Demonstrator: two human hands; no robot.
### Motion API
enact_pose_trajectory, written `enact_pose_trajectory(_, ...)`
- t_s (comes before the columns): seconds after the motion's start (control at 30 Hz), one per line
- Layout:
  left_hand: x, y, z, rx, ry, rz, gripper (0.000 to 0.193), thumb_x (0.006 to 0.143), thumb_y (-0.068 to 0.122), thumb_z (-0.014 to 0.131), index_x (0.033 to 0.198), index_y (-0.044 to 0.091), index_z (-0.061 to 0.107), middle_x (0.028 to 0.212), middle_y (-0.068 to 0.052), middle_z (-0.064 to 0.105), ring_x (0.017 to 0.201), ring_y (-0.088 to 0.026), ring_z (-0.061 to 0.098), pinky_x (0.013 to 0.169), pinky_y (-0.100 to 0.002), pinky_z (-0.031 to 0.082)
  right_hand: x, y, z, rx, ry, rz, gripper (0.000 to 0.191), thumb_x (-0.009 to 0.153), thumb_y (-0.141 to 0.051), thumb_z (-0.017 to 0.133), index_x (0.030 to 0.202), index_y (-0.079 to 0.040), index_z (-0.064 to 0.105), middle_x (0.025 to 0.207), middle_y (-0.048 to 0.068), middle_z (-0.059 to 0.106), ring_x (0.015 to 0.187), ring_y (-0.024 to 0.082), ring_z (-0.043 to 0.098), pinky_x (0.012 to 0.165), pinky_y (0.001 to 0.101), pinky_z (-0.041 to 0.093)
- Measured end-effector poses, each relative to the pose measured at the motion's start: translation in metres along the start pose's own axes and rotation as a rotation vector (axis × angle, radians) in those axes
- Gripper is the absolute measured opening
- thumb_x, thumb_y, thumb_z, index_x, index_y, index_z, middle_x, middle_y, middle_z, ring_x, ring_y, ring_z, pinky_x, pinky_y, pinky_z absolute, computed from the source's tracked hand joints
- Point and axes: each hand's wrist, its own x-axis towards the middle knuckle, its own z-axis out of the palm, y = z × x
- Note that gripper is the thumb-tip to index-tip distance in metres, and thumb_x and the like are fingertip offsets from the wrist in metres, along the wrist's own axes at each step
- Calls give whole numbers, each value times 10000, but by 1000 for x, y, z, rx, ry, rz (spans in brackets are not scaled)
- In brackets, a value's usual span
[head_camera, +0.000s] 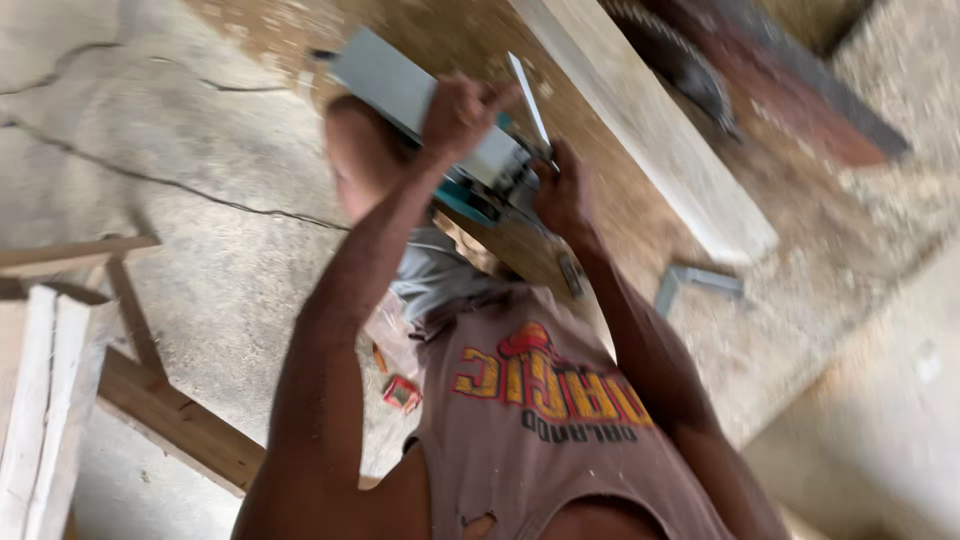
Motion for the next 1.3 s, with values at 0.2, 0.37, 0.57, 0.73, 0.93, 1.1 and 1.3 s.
enact_pose_trajectory(0.2,-3,9,-15,482,5,383,210,1026,373,602,1135,276,753,776,-76,606,746,-265,616,764,-473,533,0,-17,5,-110,40,108,190,983,-154,693,944,-19,565,720,183,536,622,315,502,571,457,414)
enact_pose_trajectory(0.37,-26,4,-24,328,-288,436,510,877,656,641,998,165,706,858,-74,616,886,-305,542,855,-497,438,0,-23,-5,57,-76,196,225,983,-235,680,930,-24,622,643,124,579,556,185,488,507,374,373)
enact_pose_trajectory(0.57,-39,10,-24,456,40,468,556,934,665,536,988,162,768,1007,-123,698,1020,-323,566,962,-524,413,5,-32,-11,117,-126,239,232,1001,-248,639,912,-35,668,643,41,562,553,107,463,470,323,353)
enact_pose_trajectory(0.73,-51,10,-10,386,-67,173,501,1001,513,570,950,69,798,936,-165,710,1020,-309,587,1061,-468,425,18,-30,-18,111,-32,295,347,1065,-257,618,867,26,646,645,27,563,543,112,469,474,326,368)
enact_pose_trajectory(0.93,-52,-5,6,315,142,151,376,1013,288,579,764,26,683,741,-223,623,783,-404,619,901,-552,500,23,-12,-19,-231,75,-13,315,988,-326,678,883,-29,697,642,149,577,562,287,533,522,472,417)
enact_pose_trajectory(1.1,-53,-7,28,411,268,148,312,1019,243,591,806,34,683,843,-181,656,932,-368,602,1036,-546,435,-15,4,-9,43,174,70,286,1046,-191,657,842,-5,582,635,91,555,558,204,500,531,397,388)
enact_pose_trajectory(1.3,-65,8,37,483,337,-39,309,1019,248,559,825,48,691,867,-151,645,947,-339,584,1082,-533,391,-38,-13,-2,-92,217,-29,157,1038,-141,655,994,9,639,666,111,573,560,176,515,528,376,399)
